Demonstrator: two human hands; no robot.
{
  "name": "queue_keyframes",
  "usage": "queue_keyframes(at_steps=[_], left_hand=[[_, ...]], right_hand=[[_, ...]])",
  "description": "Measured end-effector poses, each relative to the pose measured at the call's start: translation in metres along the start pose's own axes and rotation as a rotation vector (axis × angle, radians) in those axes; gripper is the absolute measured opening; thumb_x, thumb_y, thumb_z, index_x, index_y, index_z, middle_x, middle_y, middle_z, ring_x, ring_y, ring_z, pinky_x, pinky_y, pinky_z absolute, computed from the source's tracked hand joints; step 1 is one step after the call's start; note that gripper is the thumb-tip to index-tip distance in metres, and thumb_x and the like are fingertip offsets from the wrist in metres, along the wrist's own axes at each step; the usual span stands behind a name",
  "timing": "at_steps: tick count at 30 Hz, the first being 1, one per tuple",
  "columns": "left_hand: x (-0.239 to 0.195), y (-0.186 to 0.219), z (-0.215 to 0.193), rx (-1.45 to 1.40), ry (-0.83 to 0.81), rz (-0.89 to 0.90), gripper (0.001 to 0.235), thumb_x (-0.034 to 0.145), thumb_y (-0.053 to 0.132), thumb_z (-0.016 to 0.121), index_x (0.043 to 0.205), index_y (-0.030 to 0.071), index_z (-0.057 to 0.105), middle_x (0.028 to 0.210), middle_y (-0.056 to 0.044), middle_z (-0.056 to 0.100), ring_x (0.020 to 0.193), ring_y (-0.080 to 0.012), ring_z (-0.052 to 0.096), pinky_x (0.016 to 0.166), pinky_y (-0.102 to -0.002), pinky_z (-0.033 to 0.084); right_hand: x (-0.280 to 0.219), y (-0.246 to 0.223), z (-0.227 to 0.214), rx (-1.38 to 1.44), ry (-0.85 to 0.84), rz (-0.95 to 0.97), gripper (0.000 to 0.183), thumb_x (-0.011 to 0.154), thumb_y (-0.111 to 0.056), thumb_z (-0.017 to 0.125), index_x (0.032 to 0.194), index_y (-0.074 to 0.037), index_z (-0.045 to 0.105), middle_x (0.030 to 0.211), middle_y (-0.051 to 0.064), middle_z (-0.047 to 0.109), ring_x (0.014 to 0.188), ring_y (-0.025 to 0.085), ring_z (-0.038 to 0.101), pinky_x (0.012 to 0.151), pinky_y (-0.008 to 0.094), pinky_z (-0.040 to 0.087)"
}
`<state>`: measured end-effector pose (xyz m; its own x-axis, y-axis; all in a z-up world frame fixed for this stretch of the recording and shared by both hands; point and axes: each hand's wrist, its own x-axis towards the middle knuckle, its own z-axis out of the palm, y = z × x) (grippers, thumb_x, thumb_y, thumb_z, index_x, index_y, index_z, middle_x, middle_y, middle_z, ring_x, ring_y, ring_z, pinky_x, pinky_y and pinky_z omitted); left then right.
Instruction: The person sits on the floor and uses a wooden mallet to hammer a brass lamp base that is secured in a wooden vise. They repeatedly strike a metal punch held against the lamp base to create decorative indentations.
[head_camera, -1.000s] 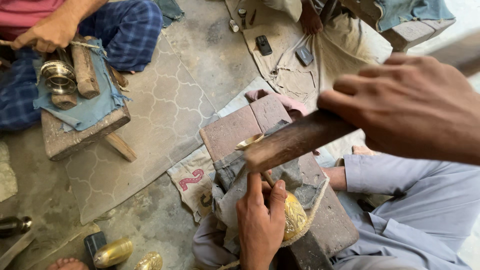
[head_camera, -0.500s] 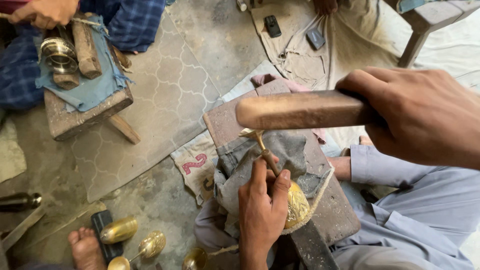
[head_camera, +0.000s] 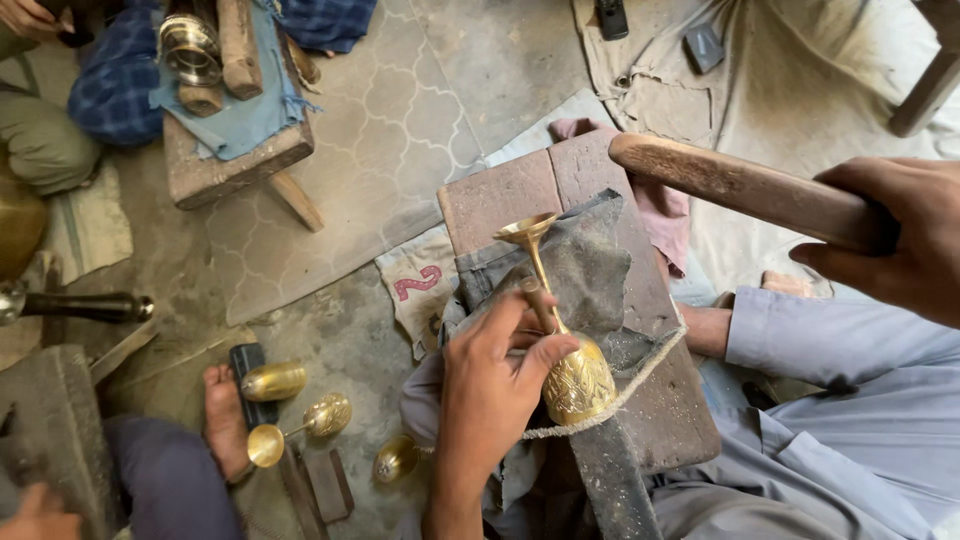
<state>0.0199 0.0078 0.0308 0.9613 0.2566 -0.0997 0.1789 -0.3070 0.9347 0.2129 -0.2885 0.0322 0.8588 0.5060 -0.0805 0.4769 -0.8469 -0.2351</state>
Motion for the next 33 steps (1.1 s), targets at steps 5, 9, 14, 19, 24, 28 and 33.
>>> queue_keyframes(at_steps=[5,9,14,19,24,28,33], left_hand=[[0.013,0.005,-0.001,0.055,-0.182,0.005,0.035,0.087,0.025,0.077,0.115,0.005,0.067,0.085,-0.013,0.08,0.08,-0.0186,0.082,0.066,-0.031,0.061],[0.015,0.003,0.0,0.104,-0.188,0.069,0.037,0.088,0.027,0.077,0.116,0.006,0.065,0.084,-0.015,0.077,0.079,-0.0231,0.082,0.065,-0.034,0.06],[0.017,0.002,-0.001,0.231,-0.221,0.094,0.034,0.089,0.029,0.077,0.109,0.005,0.066,0.081,-0.015,0.077,0.076,-0.0272,0.08,0.063,-0.037,0.056],[0.014,0.002,-0.002,0.239,-0.206,0.123,0.032,0.09,0.029,0.078,0.106,0.004,0.066,0.082,-0.014,0.077,0.073,-0.0254,0.078,0.062,-0.036,0.056],[0.01,0.0,-0.002,0.26,-0.192,0.095,0.03,0.088,0.027,0.079,0.102,0.003,0.066,0.079,-0.013,0.077,0.066,-0.0215,0.076,0.058,-0.036,0.054],[0.011,-0.001,-0.001,0.226,-0.199,0.05,0.031,0.089,0.027,0.077,0.105,0.003,0.064,0.081,-0.011,0.078,0.069,-0.0203,0.078,0.059,-0.034,0.057],[0.012,-0.001,-0.003,0.224,-0.206,0.11,0.031,0.09,0.026,0.078,0.101,0.001,0.065,0.081,-0.013,0.077,0.072,-0.0212,0.079,0.062,-0.034,0.059]], right_hand=[[0.0,-0.003,0.001,0.206,0.166,-0.205,0.055,0.071,-0.018,0.085,0.121,-0.002,0.071,0.097,0.017,0.073,0.079,0.026,0.074,0.073,0.038,0.061],[0.002,-0.01,-0.002,0.018,-0.049,0.002,0.066,0.073,-0.005,0.08,0.137,-0.011,0.065,0.103,0.015,0.073,0.079,0.025,0.075,0.075,0.039,0.062],[-0.003,-0.018,0.0,0.248,-0.263,0.226,0.069,0.081,-0.007,0.08,0.145,-0.014,0.055,0.095,0.014,0.07,0.083,0.026,0.071,0.078,0.041,0.061],[-0.002,-0.02,0.007,-0.075,0.049,-0.297,0.064,0.074,-0.014,0.075,0.136,-0.014,0.058,0.105,0.009,0.072,0.088,0.025,0.072,0.084,0.042,0.059],[-0.012,-0.026,0.001,0.15,-0.221,0.088,0.068,0.083,-0.016,0.076,0.145,-0.013,0.05,0.104,0.011,0.069,0.089,0.023,0.072,0.086,0.037,0.061],[-0.016,-0.031,-0.007,0.242,0.021,-0.082,0.063,0.076,-0.01,0.072,0.137,-0.01,0.057,0.103,0.015,0.072,0.09,0.028,0.073,0.085,0.041,0.06],[-0.009,-0.036,-0.001,-0.161,-0.033,-0.217,0.051,0.088,-0.018,0.07,0.138,-0.017,0.059,0.111,0.009,0.074,0.09,0.025,0.074,0.087,0.041,0.059]])
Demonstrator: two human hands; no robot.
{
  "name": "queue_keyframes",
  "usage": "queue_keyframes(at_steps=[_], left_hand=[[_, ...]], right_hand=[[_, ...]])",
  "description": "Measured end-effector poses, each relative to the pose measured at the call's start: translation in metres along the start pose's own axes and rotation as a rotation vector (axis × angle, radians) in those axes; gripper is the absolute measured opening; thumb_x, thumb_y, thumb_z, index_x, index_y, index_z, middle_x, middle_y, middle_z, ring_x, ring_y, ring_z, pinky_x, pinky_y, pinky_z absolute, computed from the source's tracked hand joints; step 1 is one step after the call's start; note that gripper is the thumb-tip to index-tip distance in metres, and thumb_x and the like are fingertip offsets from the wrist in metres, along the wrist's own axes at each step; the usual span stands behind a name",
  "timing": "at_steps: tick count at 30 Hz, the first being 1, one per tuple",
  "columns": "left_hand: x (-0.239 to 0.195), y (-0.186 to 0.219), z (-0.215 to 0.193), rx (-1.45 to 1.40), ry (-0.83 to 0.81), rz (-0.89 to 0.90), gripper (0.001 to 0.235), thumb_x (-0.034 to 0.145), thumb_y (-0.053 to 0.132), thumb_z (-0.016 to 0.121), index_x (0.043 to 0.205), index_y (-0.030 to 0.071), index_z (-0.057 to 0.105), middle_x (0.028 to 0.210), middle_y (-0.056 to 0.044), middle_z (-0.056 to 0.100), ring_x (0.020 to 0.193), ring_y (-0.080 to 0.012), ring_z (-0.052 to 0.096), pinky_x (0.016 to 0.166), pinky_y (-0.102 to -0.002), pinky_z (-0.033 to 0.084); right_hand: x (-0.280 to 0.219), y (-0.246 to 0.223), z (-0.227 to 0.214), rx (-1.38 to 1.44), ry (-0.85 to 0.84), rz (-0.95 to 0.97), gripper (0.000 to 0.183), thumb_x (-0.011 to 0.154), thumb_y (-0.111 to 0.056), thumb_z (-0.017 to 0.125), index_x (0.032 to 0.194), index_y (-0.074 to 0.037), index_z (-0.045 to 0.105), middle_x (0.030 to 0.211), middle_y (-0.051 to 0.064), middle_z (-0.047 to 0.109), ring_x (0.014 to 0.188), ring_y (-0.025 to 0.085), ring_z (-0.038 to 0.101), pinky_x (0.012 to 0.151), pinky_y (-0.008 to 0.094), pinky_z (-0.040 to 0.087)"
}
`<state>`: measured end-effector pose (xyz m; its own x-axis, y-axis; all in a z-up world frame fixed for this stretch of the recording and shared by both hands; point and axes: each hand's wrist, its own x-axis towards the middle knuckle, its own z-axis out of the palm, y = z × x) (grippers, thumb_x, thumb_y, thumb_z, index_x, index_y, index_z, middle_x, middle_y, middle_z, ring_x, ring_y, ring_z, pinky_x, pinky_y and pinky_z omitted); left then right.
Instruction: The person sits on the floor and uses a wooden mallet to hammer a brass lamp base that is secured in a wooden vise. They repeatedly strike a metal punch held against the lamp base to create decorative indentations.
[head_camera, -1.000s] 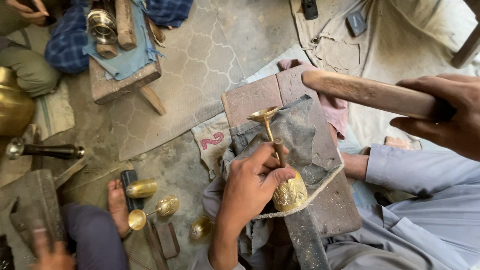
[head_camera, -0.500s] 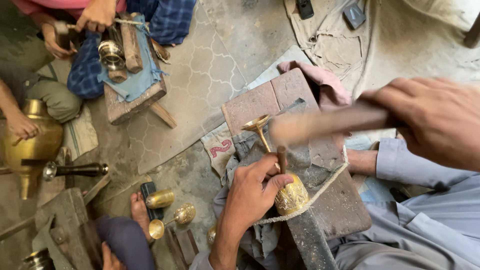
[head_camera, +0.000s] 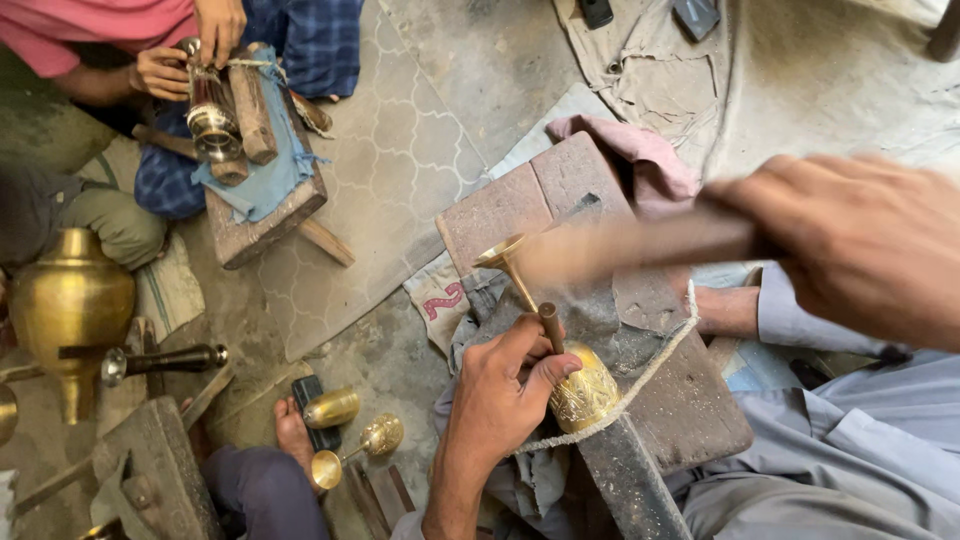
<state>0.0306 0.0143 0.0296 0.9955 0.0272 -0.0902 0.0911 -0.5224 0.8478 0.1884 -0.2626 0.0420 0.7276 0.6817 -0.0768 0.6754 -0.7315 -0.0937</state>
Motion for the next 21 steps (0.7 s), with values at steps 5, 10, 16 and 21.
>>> queue_keyframes(at_steps=[5,10,16,21], left_hand=[[-0.002,-0.004,-0.002,-0.038,-0.031,-0.039,0.028,0.092,0.024,0.077,0.1,0.001,0.064,0.077,-0.012,0.076,0.065,-0.0184,0.074,0.06,-0.031,0.059],[0.0,-0.005,-0.003,-0.115,-0.062,-0.054,0.026,0.094,0.022,0.076,0.101,0.0,0.063,0.075,-0.011,0.075,0.067,-0.015,0.071,0.062,-0.03,0.06],[0.0,-0.008,-0.005,-0.106,-0.079,-0.03,0.025,0.094,0.022,0.076,0.101,0.0,0.065,0.077,-0.012,0.076,0.069,-0.015,0.075,0.062,-0.03,0.061],[0.001,-0.01,-0.006,-0.12,-0.107,-0.054,0.026,0.095,0.023,0.076,0.101,0.0,0.066,0.078,-0.013,0.077,0.072,-0.0165,0.078,0.064,-0.03,0.064]], right_hand=[[0.001,0.0,0.003,0.358,-0.205,0.261,0.064,0.083,-0.015,0.073,0.143,-0.012,0.051,0.103,0.01,0.071,0.086,0.023,0.074,0.081,0.039,0.06],[0.0,-0.005,0.002,0.171,-0.034,0.095,0.054,0.089,-0.016,0.071,0.14,-0.021,0.054,0.098,0.007,0.071,0.082,0.026,0.071,0.079,0.043,0.057],[0.001,-0.013,-0.002,0.081,0.085,0.029,0.05,0.09,-0.015,0.063,0.14,-0.023,0.059,0.099,0.003,0.072,0.083,0.021,0.071,0.079,0.039,0.055],[0.003,-0.02,-0.006,0.092,-0.134,0.137,0.077,0.07,-0.053,0.07,0.141,-0.027,0.053,0.103,0.004,0.07,0.087,0.024,0.07,0.085,0.042,0.054]])
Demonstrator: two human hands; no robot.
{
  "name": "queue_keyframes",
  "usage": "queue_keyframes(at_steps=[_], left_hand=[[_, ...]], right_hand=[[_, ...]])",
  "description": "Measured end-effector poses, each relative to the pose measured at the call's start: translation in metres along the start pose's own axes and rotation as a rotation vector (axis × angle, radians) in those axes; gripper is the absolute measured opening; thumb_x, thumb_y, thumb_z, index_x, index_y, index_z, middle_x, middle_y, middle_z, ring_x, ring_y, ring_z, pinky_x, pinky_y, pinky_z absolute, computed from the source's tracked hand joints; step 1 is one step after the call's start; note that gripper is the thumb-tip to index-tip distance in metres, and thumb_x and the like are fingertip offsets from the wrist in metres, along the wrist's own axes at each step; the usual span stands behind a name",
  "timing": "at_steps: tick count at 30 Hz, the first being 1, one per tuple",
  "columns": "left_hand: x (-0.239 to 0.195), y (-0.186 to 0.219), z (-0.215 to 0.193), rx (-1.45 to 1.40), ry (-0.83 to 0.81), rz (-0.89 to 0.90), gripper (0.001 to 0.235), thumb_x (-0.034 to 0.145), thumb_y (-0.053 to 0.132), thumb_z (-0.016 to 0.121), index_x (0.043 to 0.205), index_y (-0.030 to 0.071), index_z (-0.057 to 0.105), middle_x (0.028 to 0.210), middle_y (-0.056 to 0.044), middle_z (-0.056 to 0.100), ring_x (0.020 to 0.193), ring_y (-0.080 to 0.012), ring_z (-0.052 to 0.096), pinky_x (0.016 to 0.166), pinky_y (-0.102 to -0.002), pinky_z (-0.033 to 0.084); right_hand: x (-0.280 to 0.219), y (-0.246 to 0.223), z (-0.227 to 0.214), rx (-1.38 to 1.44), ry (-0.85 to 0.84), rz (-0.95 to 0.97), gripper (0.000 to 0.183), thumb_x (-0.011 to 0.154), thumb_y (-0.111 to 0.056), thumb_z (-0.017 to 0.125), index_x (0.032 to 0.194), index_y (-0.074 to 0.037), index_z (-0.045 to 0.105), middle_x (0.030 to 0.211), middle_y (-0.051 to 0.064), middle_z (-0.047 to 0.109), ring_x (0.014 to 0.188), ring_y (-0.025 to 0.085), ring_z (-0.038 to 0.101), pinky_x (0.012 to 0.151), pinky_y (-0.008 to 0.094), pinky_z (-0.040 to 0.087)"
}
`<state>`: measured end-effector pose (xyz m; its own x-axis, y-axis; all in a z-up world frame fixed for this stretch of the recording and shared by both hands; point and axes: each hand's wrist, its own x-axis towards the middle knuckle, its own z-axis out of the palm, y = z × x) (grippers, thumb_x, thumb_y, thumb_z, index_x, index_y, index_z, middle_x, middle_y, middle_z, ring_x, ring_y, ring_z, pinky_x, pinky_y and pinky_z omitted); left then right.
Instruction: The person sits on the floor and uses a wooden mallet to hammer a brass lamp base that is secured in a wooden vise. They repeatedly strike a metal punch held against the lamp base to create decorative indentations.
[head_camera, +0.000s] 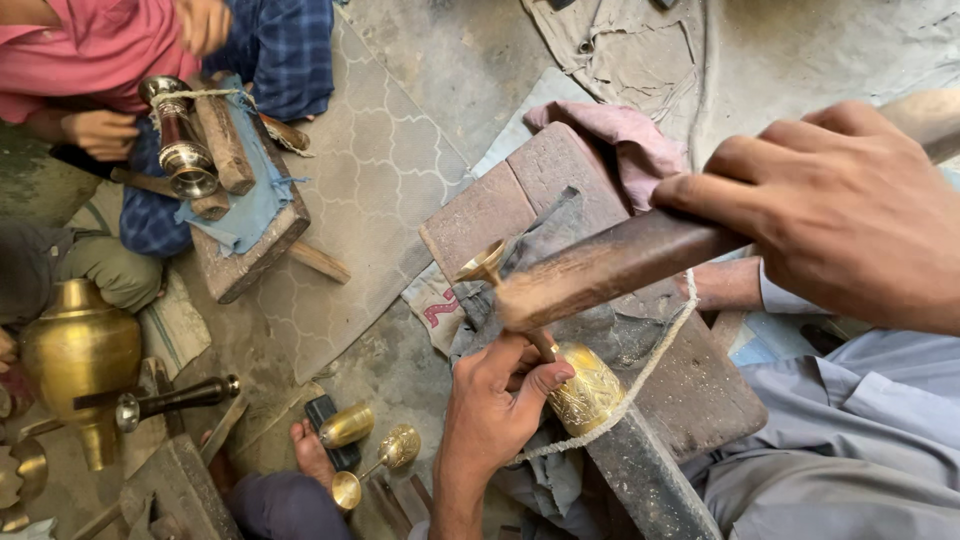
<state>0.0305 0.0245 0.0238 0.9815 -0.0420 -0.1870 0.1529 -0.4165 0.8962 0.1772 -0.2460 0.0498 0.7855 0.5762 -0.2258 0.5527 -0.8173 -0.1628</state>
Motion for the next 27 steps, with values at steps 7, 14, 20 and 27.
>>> queue_keyframes(at_steps=[7,14,20,27], left_hand=[[0.0,-0.004,-0.003,0.001,-0.034,-0.009,0.026,0.095,0.022,0.075,0.105,0.0,0.065,0.082,-0.013,0.078,0.076,-0.0176,0.079,0.067,-0.032,0.065],[0.002,-0.008,-0.001,-0.025,-0.047,-0.024,0.028,0.094,0.022,0.073,0.108,0.0,0.064,0.085,-0.012,0.078,0.08,-0.0176,0.079,0.07,-0.032,0.066],[0.001,-0.006,-0.004,-0.057,-0.084,-0.081,0.026,0.095,0.023,0.073,0.105,0.001,0.064,0.083,-0.012,0.077,0.078,-0.0179,0.078,0.072,-0.033,0.065],[0.006,-0.003,-0.005,-0.037,-0.103,-0.043,0.024,0.094,0.021,0.072,0.105,0.002,0.063,0.084,-0.01,0.078,0.079,-0.016,0.08,0.072,-0.032,0.066]], right_hand=[[0.011,-0.011,0.011,0.189,0.157,-0.21,0.078,0.066,-0.038,0.072,0.14,-0.021,0.055,0.101,0.006,0.069,0.083,0.024,0.07,0.074,0.045,0.054],[0.024,-0.031,0.009,0.463,-0.193,0.048,0.049,0.092,-0.006,0.059,0.136,-0.028,0.055,0.101,0.005,0.066,0.076,0.024,0.072,0.065,0.043,0.059],[0.034,-0.044,0.003,0.494,-0.14,-0.083,0.054,0.085,0.001,0.061,0.131,-0.024,0.053,0.094,0.003,0.068,0.086,0.018,0.067,0.072,0.04,0.057],[0.032,-0.04,0.02,0.754,0.158,-0.304,0.049,0.074,0.005,0.061,0.119,-0.012,0.056,0.097,0.008,0.068,0.085,0.024,0.071,0.073,0.038,0.061]])
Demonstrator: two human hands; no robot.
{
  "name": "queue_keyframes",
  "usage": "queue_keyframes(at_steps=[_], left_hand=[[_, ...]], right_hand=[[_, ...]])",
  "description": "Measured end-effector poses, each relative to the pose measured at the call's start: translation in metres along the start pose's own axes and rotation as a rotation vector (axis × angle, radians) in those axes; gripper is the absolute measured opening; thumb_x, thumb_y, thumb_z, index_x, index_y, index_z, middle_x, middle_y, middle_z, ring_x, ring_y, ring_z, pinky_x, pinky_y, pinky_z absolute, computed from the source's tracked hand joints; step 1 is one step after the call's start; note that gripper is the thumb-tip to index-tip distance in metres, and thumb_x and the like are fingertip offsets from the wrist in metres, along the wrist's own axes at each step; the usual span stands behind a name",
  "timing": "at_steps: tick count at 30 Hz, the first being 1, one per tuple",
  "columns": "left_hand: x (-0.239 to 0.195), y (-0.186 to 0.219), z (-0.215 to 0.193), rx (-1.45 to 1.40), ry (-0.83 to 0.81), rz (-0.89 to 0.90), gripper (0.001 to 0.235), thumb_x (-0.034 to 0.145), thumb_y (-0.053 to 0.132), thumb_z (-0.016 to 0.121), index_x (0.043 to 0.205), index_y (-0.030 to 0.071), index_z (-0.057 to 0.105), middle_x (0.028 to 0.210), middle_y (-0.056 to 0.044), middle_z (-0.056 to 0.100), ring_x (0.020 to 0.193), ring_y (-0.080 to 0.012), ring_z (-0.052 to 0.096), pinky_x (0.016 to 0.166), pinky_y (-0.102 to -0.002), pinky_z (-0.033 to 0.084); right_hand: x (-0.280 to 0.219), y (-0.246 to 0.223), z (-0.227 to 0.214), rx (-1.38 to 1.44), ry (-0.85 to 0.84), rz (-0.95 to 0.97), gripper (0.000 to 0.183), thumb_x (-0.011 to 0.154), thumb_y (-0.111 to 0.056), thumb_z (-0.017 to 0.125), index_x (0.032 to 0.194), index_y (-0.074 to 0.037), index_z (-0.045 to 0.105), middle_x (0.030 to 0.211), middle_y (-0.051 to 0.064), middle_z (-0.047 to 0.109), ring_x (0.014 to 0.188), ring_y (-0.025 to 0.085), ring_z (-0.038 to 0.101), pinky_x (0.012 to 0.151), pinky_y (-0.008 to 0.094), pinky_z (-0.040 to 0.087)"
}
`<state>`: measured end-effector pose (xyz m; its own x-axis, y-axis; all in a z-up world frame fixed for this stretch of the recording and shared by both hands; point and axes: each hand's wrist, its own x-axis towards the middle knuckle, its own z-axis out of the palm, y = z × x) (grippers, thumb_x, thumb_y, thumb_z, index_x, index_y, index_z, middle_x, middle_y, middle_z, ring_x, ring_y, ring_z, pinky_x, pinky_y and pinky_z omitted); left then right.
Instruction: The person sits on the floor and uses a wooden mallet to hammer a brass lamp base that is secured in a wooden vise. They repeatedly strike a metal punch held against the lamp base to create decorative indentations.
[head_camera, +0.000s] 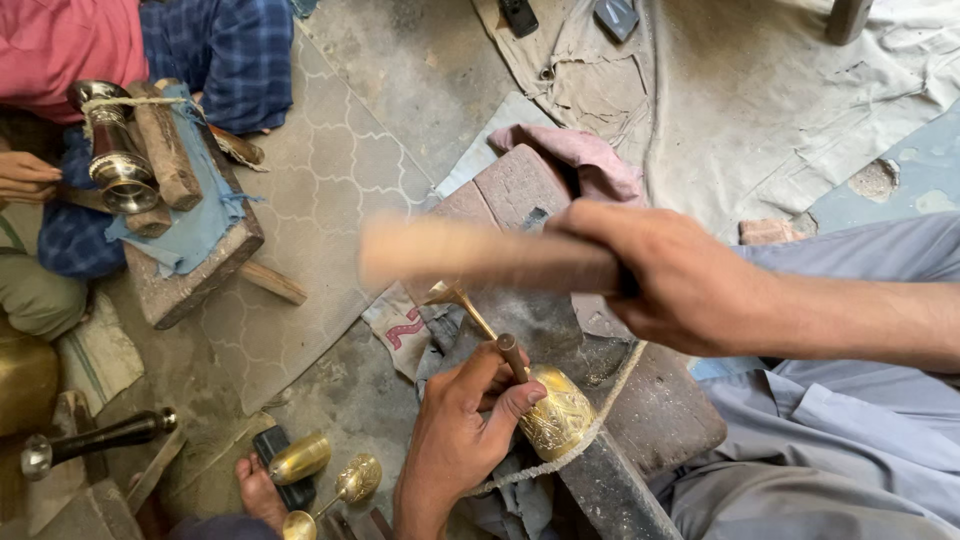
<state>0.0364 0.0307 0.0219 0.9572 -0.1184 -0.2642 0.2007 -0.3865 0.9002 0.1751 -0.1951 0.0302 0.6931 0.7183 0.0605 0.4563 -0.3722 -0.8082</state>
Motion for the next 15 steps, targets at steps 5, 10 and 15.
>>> queue_keyframes(at_steps=[5,10,15], left_hand=[[0.001,0.003,-0.001,0.005,-0.002,0.015,0.024,0.094,0.021,0.073,0.104,0.001,0.063,0.083,-0.01,0.077,0.076,-0.0171,0.079,0.069,-0.032,0.065],[0.002,0.002,-0.002,0.059,-0.002,0.004,0.025,0.093,0.024,0.074,0.103,0.002,0.065,0.085,-0.01,0.076,0.076,-0.0174,0.078,0.067,-0.032,0.064],[0.002,0.0,-0.002,0.061,-0.009,-0.041,0.029,0.092,0.028,0.074,0.104,0.003,0.065,0.083,-0.01,0.077,0.074,-0.017,0.078,0.064,-0.032,0.062]], right_hand=[[-0.003,0.006,-0.005,-0.176,-0.057,0.021,0.054,0.075,0.01,0.058,0.123,-0.015,0.06,0.103,0.006,0.071,0.09,0.023,0.069,0.072,0.041,0.057],[-0.002,-0.002,-0.01,-0.077,-0.096,0.19,0.051,0.078,0.002,0.069,0.123,-0.016,0.055,0.098,0.005,0.067,0.087,0.021,0.066,0.07,0.039,0.055],[0.0,-0.009,-0.011,0.085,-0.24,0.502,0.053,0.081,-0.008,0.072,0.125,-0.023,0.048,0.08,0.006,0.066,0.07,0.02,0.067,0.065,0.038,0.055]])
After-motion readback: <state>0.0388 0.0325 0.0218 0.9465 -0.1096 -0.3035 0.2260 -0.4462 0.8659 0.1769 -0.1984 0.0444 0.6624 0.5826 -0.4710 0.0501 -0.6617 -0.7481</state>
